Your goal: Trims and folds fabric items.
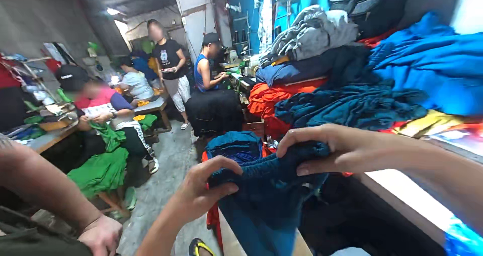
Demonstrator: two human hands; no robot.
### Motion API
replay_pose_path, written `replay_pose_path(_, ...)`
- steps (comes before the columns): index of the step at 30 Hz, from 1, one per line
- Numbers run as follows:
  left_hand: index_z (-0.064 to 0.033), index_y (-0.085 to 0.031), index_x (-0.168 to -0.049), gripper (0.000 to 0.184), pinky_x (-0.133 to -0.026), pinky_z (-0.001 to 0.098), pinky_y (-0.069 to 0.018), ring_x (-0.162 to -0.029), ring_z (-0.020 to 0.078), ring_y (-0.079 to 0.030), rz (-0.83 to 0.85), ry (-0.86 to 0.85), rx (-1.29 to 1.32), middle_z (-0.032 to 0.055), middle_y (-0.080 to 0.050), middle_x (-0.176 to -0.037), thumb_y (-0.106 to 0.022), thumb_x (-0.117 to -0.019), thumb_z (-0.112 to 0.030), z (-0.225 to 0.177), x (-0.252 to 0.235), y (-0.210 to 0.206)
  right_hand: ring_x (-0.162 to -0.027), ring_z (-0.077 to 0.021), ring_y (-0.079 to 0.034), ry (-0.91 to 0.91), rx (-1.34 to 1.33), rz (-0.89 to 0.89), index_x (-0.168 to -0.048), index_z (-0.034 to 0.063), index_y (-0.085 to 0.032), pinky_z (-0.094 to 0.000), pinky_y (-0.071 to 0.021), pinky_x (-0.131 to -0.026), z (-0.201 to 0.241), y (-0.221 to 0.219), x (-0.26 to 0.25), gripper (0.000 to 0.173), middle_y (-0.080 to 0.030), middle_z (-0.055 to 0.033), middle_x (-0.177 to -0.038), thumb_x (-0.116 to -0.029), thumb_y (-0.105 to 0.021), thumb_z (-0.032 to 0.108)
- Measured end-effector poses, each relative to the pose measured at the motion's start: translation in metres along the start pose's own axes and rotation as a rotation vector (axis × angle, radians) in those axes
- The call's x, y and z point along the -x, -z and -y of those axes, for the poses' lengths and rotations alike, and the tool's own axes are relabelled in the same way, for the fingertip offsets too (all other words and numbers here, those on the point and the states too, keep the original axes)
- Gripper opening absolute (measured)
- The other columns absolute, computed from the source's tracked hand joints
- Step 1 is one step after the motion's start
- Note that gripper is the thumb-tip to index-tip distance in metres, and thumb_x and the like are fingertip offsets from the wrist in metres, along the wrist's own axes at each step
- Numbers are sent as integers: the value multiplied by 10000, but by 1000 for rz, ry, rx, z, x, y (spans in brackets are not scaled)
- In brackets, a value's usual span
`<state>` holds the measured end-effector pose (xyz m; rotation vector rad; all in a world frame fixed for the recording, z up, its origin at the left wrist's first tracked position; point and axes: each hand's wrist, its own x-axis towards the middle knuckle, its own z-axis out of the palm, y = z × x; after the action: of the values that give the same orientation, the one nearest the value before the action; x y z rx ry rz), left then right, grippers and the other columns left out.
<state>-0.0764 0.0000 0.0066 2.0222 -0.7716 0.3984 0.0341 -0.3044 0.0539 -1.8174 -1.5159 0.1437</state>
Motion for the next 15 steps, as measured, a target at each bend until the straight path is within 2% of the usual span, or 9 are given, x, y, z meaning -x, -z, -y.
replay_pose_path(1,-126,-700,-1075,152,-855,200,-563,-963,13,-652,-1,-53,-94,-57,-689,-1033,-690,-924,-129,-2,-5,1,-863,8,-686,28,26,18,-1142,171,-695,-174,-596,-715,-3,-2,1,275,-726,94,-985,-871,-738,152)
replay_pose_path(2,-112,-695,-1065,148,-842,200,-558,-950,15,-644,-6,-89,-180,-46,-676,-1024,-682,-918,-103,-4,-9,2,-855,25,-682,53,64,33,-1162,178,-681,-164,-593,-710,-5,-4,3,281,-724,104,-973,-886,-735,190)
replay_pose_path(5,-100,-631,-1259,342,-868,223,-569,-979,17,-654,-20,-99,-347,-25,-677,-1124,-658,-918,-77,-6,-17,13,-866,51,-669,81,157,-6,-1173,168,-663,-148,-581,-722,-6,-3,9,291,-712,110,-975,-893,-725,219)
replay_pose_path(7,-141,-635,-1303,377,-889,228,-566,-1024,17,-647,8,-96,-390,-43,-670,-1162,-673,-931,-189,-7,-18,15,-894,48,-666,79,169,-64,-1155,162,-671,-140,-580,-739,-8,-1,15,261,-707,105,-1009,-900,-719,186)
replay_pose_path(9,-203,-692,-1209,344,-768,181,-556,-906,-12,-630,19,-124,-407,-78,-651,-1022,-708,-908,-371,-9,-21,11,-893,52,-667,94,226,-104,-1109,165,-698,-129,-575,-739,-11,-1,17,225,-716,105,-1001,-887,-727,190)
replay_pose_path(10,-205,-718,-1162,306,-727,155,-534,-856,-22,-608,17,-153,-401,-83,-633,-961,-707,-910,-378,-8,-24,9,-878,56,-666,100,262,-111,-1078,169,-708,-125,-568,-723,-10,-2,17,200,-716,105,-983,-882,-729,203)
replay_pose_path(13,-155,-750,-1104,194,-750,162,-513,-849,-2,-599,-44,-237,-391,-63,-654,-947,-669,-964,-261,0,-29,12,-831,56,-652,101,279,-110,-1043,149,-724,-113,-545,-681,-2,-1,16,170,-707,96,-951,-878,-727,191)
replay_pose_path(15,-134,-744,-1051,135,-810,171,-534,-920,11,-627,-101,-244,-386,-54,-667,-999,-661,-968,-200,2,-29,15,-826,57,-650,106,240,-115,-1021,131,-740,-106,-541,-685,3,0,15,159,-708,91,-930,-874,-731,190)
